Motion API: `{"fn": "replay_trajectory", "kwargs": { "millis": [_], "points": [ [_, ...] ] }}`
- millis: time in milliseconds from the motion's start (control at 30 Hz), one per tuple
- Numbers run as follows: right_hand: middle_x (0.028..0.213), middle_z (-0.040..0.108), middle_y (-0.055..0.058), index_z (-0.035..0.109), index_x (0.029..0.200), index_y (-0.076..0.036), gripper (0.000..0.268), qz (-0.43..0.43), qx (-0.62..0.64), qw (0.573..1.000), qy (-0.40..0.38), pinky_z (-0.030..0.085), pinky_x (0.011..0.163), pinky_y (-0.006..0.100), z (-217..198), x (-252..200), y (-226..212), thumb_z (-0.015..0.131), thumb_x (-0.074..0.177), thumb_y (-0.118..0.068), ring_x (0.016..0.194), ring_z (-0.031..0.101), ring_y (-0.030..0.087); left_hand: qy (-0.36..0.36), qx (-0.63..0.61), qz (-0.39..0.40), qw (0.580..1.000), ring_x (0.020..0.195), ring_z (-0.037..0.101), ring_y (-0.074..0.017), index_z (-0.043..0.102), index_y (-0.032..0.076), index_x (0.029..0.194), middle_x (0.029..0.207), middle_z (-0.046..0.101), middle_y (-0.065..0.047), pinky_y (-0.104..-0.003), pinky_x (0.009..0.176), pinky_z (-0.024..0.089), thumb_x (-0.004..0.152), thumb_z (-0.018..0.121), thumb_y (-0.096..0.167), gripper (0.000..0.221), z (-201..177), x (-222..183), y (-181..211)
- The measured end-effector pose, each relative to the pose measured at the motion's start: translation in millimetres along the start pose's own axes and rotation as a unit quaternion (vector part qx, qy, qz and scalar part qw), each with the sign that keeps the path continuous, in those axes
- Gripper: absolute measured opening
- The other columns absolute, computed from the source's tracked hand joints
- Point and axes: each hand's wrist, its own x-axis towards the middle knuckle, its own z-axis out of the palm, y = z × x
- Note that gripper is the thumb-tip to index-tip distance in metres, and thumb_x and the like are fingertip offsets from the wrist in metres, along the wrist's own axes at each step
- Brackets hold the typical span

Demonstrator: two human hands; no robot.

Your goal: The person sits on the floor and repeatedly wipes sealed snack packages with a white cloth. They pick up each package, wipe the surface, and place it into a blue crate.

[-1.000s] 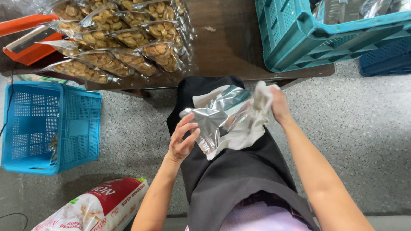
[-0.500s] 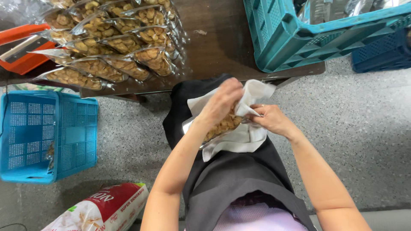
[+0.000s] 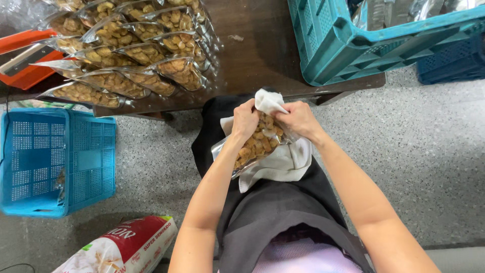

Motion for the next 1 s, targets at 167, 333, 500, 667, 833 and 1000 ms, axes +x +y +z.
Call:
{"fn": "replay_trajectory", "kwargs": {
  "millis": [167,333,500,667,833,1000],
  "points": [
    [0.069,0.074,0.007,0.082,0.091,-0.004,0.032,0.067,0.045,0.994,-0.067,0.052,0.062,0.028,-10,-58,35,0.077,0.083,-0.034,0.064,0.065,0.008,-0.016,-0.009,-0.064,0.998,0.073,0.074,-0.0229,0.074,0.004,0.105,0.084,0.077,-0.015,-0.034,0.071,0.056,0.093,0.068,0.017,0.019,-2,3,-4],
    [0.067,0.071,0.003,0.083,0.092,-0.006,0.028,0.067,0.017,0.996,-0.059,0.049,0.061,0.027,-3,-51,49,0.076,0.083,-0.032,0.063,0.062,0.008,-0.026,-0.019,-0.019,0.999,0.075,0.075,-0.0238,0.074,0.003,0.106,0.087,0.077,-0.015,-0.034,0.072,0.057,0.092,0.069,0.017,0.02,2,-3,-2],
    [0.072,0.071,0.002,0.082,0.093,-0.005,0.026,0.028,0.1,0.994,-0.018,0.049,0.062,0.028,10,26,25,0.074,0.087,-0.028,0.067,0.059,0.007,0.001,0.018,0.0,1.0,0.082,0.073,-0.0311,0.074,0.001,0.106,0.09,0.074,-0.02,-0.037,0.074,0.055,0.093,0.065,0.011,0.019,8,-9,-7],
    [0.072,0.073,0.004,0.081,0.096,-0.006,0.029,0.017,0.011,0.999,-0.027,0.05,0.065,0.028,10,14,27,0.077,0.086,-0.033,0.067,0.065,0.009,0.028,0.004,-0.027,0.999,0.08,0.073,-0.0296,0.073,0.001,0.105,0.088,0.074,-0.019,-0.037,0.074,0.056,0.093,0.065,0.011,0.018,7,-2,-16],
    [0.079,0.075,0.008,0.082,0.103,-0.004,0.034,0.1,0.02,0.987,-0.126,0.052,0.068,0.031,-25,-51,57,0.075,0.087,-0.034,0.071,0.064,0.012,0.022,-0.015,-0.054,0.998,0.078,0.075,-0.0251,0.074,0.003,0.105,0.086,0.076,-0.015,-0.035,0.075,0.057,0.095,0.069,0.018,0.019,1,-1,-12],
    [0.117,0.074,0.013,0.067,0.126,-0.002,0.055,0.1,0.56,0.821,0.047,0.055,0.087,0.046,-67,-77,74,0.074,0.086,-0.039,0.102,0.07,0.025,-0.019,-0.012,-0.071,0.997,0.093,0.075,-0.026,0.073,0.004,0.108,0.1,0.077,-0.015,-0.036,0.083,0.057,0.088,0.074,0.036,0.037,-5,-2,12]
  ]
}}
